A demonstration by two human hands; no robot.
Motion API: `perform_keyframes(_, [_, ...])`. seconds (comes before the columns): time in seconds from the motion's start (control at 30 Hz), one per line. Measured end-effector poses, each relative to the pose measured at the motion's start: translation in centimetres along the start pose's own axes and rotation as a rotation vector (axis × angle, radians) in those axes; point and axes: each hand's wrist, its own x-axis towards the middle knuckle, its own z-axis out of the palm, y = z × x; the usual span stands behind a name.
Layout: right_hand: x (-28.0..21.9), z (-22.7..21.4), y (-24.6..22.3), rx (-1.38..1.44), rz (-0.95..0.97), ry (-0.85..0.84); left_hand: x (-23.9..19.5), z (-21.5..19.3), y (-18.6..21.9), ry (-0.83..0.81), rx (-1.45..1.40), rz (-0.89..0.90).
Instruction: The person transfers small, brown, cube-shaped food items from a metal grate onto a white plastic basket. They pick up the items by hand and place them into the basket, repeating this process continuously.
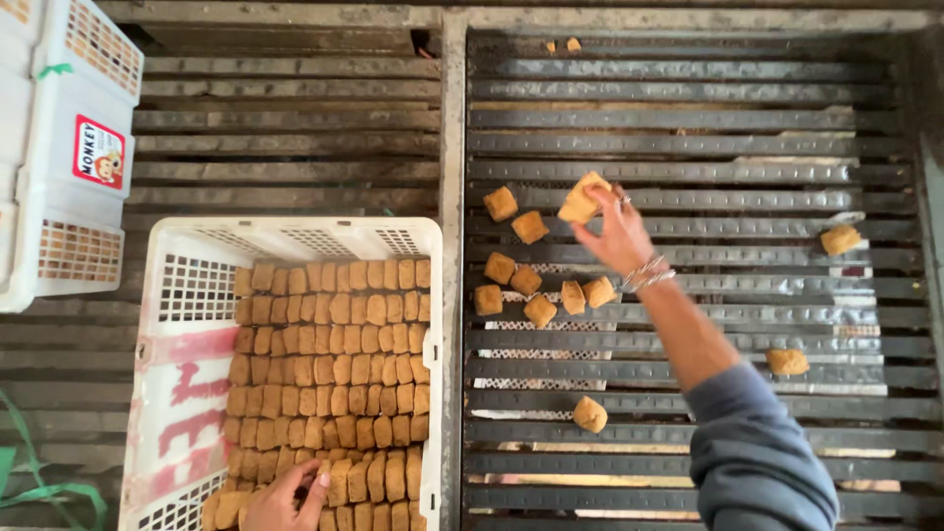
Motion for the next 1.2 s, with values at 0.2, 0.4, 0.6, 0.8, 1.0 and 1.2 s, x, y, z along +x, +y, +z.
perform_keyframes(0.2, [-0.8,5.3,-4.7,-0.019,0.122,-0.042,-1.8,-1.9,3.5,0.005,0.037,-0.001])
perform_keyframes(0.4, [-1.1,6.4,-6.7,-0.011,0.090,0.000,-3.8,-3.4,5.9,0.083,-0.039,0.132])
perform_keyframes(0.6, [2.2,8.1,-7.4,-0.024,-0.086,0.261,-4.9,-5.1,7.7,0.103,-0.065,0.138])
perform_keyframes(0.8, [3.3,12.2,-7.2,-0.116,-0.034,0.122,-5.2,-6.4,9.0,0.095,-0.057,0.089])
perform_keyframes(1.0, [3.3,13.2,-6.5,-0.064,0.070,0.068,-5.6,-6.2,8.5,0.071,-0.055,0.101])
perform_keyframes(1.2, [5.3,8.2,-9.7,0.118,0.116,0.311,-6.7,-4.6,7.1,0.300,-0.022,0.318])
